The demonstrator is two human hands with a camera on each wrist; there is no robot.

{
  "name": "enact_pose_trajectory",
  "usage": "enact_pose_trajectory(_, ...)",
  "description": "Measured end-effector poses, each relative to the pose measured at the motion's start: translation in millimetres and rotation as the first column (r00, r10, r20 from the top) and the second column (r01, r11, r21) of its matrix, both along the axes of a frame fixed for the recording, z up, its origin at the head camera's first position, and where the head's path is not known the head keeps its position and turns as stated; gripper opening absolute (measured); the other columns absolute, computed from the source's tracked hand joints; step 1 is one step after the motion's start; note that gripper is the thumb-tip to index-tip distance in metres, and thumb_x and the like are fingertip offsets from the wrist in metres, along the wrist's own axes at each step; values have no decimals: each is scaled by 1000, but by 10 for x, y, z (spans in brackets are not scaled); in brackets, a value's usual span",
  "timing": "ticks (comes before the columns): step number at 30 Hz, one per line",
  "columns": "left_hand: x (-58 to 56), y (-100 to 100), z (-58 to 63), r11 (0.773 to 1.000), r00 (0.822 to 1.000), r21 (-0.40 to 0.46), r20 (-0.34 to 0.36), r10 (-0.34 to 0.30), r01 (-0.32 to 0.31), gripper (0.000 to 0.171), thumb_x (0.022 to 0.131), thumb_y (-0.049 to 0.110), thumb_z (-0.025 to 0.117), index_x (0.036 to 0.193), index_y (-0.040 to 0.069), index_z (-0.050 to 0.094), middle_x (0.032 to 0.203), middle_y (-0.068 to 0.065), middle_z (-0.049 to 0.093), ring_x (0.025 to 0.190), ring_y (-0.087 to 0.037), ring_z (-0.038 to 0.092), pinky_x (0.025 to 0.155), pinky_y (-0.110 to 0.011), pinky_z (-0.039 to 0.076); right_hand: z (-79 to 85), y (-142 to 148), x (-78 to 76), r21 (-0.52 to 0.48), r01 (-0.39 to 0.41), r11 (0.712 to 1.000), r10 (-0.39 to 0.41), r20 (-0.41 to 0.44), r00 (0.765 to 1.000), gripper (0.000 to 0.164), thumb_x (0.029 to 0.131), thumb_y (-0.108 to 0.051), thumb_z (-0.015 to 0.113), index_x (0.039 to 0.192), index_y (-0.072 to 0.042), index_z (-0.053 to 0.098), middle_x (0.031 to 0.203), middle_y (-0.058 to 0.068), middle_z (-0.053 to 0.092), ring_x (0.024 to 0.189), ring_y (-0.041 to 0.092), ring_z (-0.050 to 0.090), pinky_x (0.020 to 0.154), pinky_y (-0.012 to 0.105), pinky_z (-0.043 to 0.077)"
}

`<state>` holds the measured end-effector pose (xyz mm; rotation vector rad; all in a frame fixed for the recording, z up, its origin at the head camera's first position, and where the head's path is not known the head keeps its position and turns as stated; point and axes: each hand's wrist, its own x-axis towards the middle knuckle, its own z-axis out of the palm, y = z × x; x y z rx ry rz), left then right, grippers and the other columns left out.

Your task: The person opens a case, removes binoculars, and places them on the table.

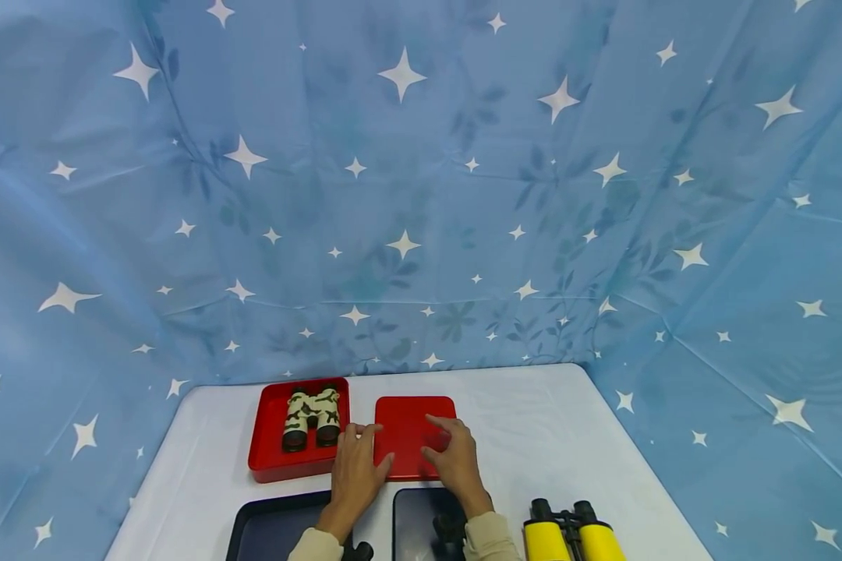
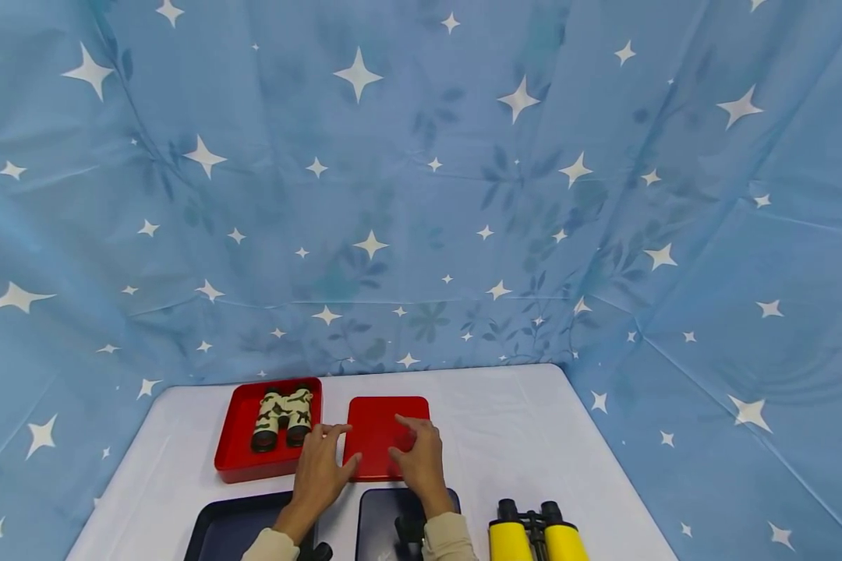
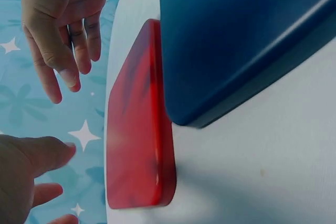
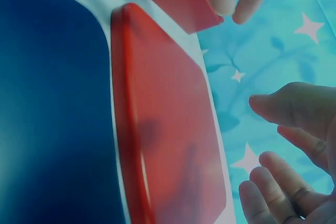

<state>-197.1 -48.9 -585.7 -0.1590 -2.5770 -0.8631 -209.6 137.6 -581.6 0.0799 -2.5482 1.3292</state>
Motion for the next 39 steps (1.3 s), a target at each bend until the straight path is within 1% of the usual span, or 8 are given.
enact_pose_trajectory(4,-11,-75,26,1000,999,-9,-53,-2,2,53,74,26,87,122,14,68,110,-12,59,95,-24,52,72,-38,53,27,-75,-26,-12,-26,1000,26,-1,1000,56,77,-6,83,130,-17,67,125,11,64,113,35,60,85,47,59)
enact_pose_trajectory(9,-33,-175,71,1000,1000,4,-20,15,-15,54,76,29,85,125,16,67,112,-9,58,97,-21,51,72,-35,53,84,-161,-63,-22,-59,998,59,0,998,57,78,-7,83,131,-17,66,126,11,63,111,39,61,83,50,59)
enact_pose_trajectory(15,-43,-319,113,999,999,18,-4,38,-38,57,76,28,86,128,16,66,116,-10,58,100,-21,50,77,-38,53,162,-261,-97,8,-74,997,74,28,997,59,78,-14,84,132,-27,65,127,5,62,110,30,60,77,35,59)
enact_pose_trajectory(17,-47,-373,122,999,999,19,-11,44,-44,58,75,27,87,128,15,66,116,-10,58,100,-22,50,77,-38,54,183,-295,-110,15,-82,997,81,35,996,59,79,-16,84,133,-27,64,128,4,61,111,27,59,76,32,58)
enact_pose_trajectory(24,-60,-552,144,998,998,8,-29,60,-60,58,76,27,86,129,16,66,118,-13,59,104,-26,52,78,-43,57,262,-422,-136,18,-108,994,107,46,993,59,79,-20,84,134,-27,63,131,3,60,112,26,59,78,32,59)
enact_pose_trajectory(30,-65,-691,167,997,995,11,57,81,-81,60,79,30,84,134,19,62,125,-14,56,113,-29,51,86,-48,57,317,-526,-151,17,-137,990,137,47,990,59,81,-19,83,136,-26,62,132,5,59,113,24,57,80,36,59)
enact_pose_trajectory(34,-72,-775,190,995,990,17,109,93,-96,64,78,32,84,136,17,60,129,-16,54,117,-31,50,91,-54,55,332,-585,-162,5,-148,989,147,68,987,59,81,-18,82,136,-25,62,133,6,58,114,25,56,79,35,60)
enact_pose_trajectory(39,-96,-904,198,994,990,22,103,101,-103,64,77,32,85,133,15,61,127,-17,54,115,-33,50,91,-54,54,349,-654,-184,-8,-165,986,166,69,984,60,81,-18,83,137,-25,62,131,5,59,113,24,57,78,33,59)
